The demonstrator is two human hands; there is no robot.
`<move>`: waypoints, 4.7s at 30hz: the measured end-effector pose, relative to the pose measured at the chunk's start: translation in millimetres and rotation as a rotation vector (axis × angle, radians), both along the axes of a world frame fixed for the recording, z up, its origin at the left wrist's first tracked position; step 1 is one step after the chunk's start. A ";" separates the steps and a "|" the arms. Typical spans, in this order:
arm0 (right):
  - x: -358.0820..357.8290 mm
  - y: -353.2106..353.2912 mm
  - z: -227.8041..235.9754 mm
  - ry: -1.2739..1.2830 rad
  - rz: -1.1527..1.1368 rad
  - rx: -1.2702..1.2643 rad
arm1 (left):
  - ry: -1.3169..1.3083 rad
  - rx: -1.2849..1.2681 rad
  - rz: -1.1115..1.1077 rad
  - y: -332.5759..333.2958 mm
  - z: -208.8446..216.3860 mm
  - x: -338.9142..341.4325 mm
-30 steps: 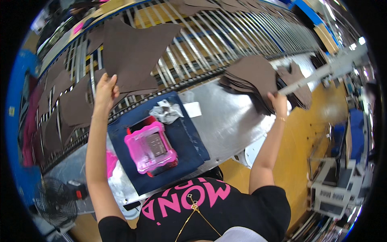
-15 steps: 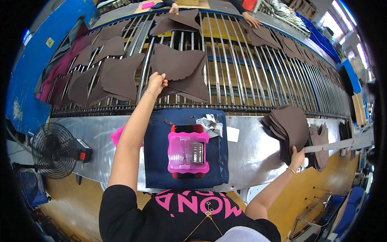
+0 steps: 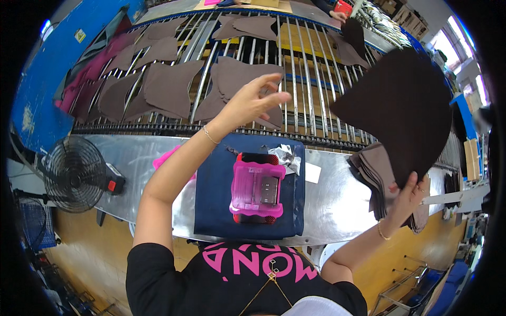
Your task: The person repeatedly picks up brown fabric pieces from a stack and places them onto a moving conveyor belt. The person handles the pieces one at a time, aligning them on the belt as it moves. The task continues throughout the clip with consistent placement of fabric pieces.
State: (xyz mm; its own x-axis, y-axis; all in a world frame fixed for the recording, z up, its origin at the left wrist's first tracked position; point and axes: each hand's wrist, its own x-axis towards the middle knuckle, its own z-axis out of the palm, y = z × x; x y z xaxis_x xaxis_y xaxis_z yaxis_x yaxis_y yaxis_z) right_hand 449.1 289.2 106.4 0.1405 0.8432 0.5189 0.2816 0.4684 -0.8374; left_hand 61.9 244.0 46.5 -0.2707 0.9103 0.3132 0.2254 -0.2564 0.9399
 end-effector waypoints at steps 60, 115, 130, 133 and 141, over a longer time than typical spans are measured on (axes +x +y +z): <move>-44.9 229.3 -168.4 -0.162 0.470 -0.550 | 0.230 -0.309 0.401 -196.5 48.6 17.8; -46.5 -2.1 81.5 -0.717 -0.042 0.318 | 0.240 -0.137 -0.025 -47.3 24.0 44.9; 0.4 -15.7 96.8 -0.223 0.025 0.100 | 0.475 -0.175 -0.502 75.7 -16.5 133.0; 25.7 -14.5 100.7 -0.137 -0.072 0.110 | 0.482 0.076 -0.442 66.9 -14.7 143.1; 150.2 -20.8 111.5 0.140 -0.417 0.188 | 0.580 -0.182 -0.607 53.7 45.0 136.4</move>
